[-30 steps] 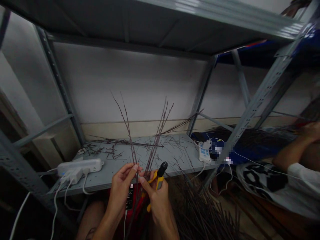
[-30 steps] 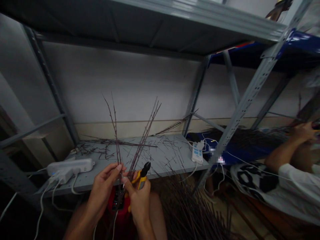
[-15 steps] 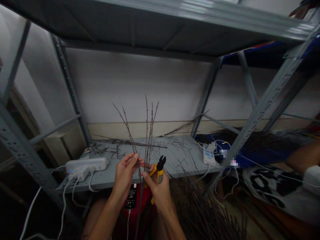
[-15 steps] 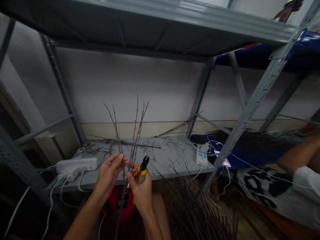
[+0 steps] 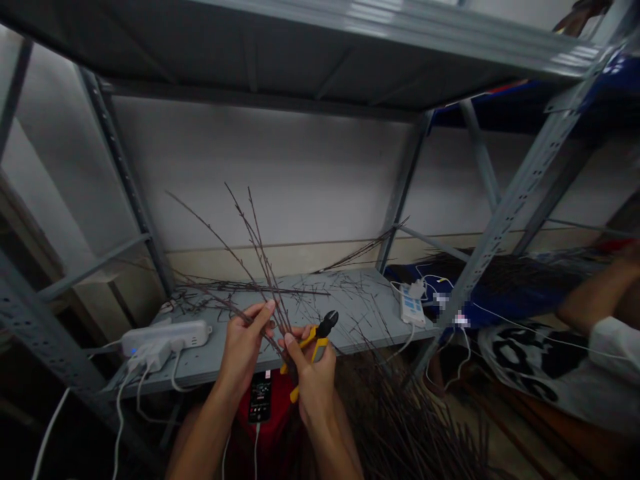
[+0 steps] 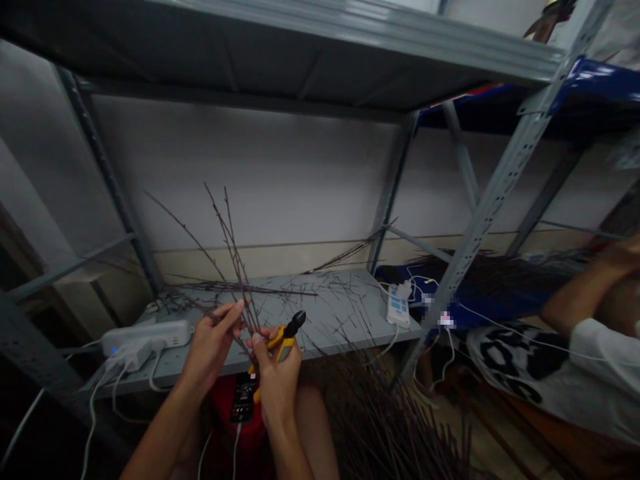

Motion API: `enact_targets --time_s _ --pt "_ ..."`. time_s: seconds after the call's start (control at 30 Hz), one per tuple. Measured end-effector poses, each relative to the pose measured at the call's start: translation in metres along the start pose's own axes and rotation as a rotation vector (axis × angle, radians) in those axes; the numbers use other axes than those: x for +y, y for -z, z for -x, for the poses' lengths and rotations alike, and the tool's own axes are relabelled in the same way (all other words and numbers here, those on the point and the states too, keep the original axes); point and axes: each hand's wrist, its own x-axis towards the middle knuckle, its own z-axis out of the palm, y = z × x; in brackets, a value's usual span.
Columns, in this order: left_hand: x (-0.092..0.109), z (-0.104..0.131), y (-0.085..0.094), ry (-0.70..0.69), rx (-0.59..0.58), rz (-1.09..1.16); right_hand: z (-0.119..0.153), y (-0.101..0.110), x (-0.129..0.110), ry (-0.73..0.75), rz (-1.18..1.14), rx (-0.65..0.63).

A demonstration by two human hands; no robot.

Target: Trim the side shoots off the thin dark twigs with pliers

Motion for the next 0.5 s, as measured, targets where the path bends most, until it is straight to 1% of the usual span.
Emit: enact_targets --time_s 0.1,0.2,0.3,0.4,0.5 --pt "0.002 0.006 -0.002 -0.002 0.050 -0.047 0.004 0.000 0.003 -0.036 -0.083 0.048" --pt "0.002 0.014 -0.006 0.019 0.078 -0.025 0.011 0.001 0.004 -0.044 -0.110 0.066" --pt "0.000 0.019 -0.006 0.041 0.072 -0.025 0.017 0.006 0.007 -0.023 -0.080 0.052" --pt "-0.002 0.021 -0.003 0.068 0.048 -0.070 0.022 0.011 0.016 -0.020 -0.049 0.046" --pt "-0.003 0.020 -0.001 0.033 0.075 -0.120 0.024 0.015 0.026 -0.032 -0.062 0.066"
